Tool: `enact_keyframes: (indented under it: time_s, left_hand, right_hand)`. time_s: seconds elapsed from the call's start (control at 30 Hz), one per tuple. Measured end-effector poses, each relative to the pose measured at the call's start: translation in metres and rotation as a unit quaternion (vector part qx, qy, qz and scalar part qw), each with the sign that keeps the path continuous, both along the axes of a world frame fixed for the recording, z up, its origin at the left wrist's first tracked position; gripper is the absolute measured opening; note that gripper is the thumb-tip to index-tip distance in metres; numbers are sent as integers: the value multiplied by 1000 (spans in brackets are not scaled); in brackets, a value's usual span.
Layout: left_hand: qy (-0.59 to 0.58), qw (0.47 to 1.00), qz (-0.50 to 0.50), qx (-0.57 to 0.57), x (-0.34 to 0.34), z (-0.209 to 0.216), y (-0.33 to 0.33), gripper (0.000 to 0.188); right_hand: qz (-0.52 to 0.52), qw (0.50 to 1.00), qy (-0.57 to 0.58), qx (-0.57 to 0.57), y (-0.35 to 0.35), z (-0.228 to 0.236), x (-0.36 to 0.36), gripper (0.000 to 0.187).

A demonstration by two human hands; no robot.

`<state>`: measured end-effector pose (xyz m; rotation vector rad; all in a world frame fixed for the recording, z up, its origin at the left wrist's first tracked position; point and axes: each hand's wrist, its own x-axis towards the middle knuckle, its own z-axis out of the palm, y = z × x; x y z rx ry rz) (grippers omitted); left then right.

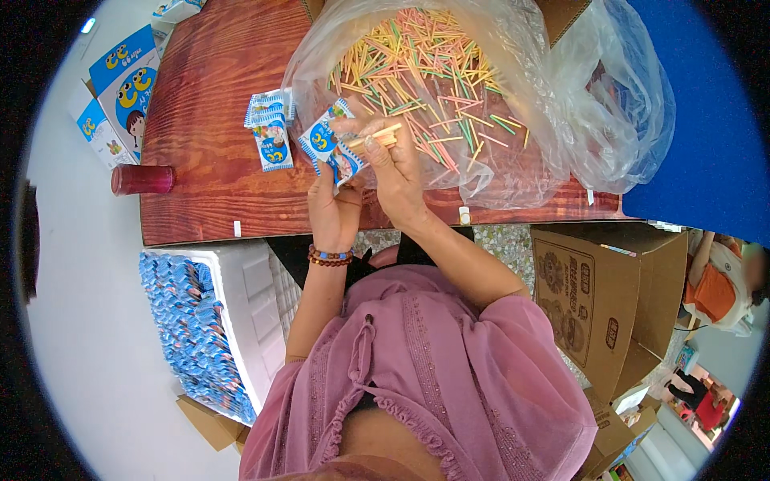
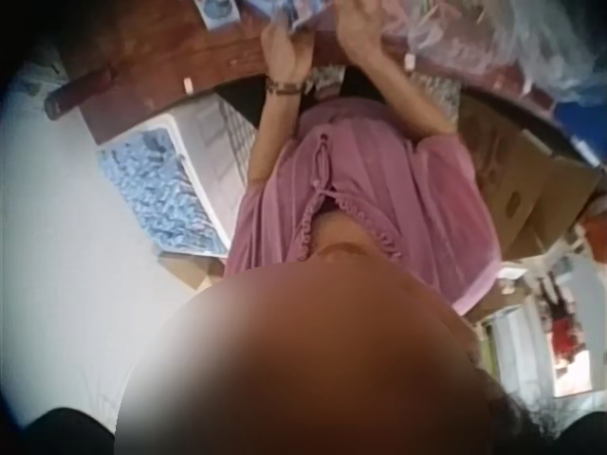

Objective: The person is manually inserting wooden sticks into small printed plastic pouches and then organizing the pouches into a crate.

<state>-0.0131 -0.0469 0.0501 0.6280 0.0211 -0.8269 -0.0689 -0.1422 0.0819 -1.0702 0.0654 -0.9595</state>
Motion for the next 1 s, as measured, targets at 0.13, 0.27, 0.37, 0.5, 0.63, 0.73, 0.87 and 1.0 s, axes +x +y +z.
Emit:
enact_keyframes:
  time_s: [0.13, 0.27, 0.37, 0.5, 0.63, 0.73, 0.87, 1.0]
  left_hand:
    - [8, 1000, 21, -12, -4, 2, -5, 26]
    - [8, 999, 20, -39, -3, -1, -3, 32]
    - [29, 999, 10, -44, 1, -7, 2, 33]
    - [66, 997, 0, -45, 0, -6, 4, 32]
    - [75, 997, -6, -21, 1, -13, 9, 32]
    - [117, 993, 5, -11, 1, -7, 8, 32]
    - [138, 990, 5, -15, 2, -12, 11, 33]
    - [182, 982, -8, -58, 4, -15, 15, 34]
  right_hand:
    - [19, 999, 20, 20, 12, 6, 2, 11]
    - [63, 994, 31, 84, 14, 4, 4, 13]
    - [61, 995, 64, 56, 12, 3, 5, 14]
    - [60, 984, 166, -16, 10, -1, 5, 24]
    - [80, 962, 247, -90, 10, -1, 10, 36]
    - [64, 957, 255, -125, 14, -6, 11, 39]
    - [91, 948, 254, -167, 15, -1, 9, 39]
    - [99, 949, 250, -166, 14, 0, 8, 38]
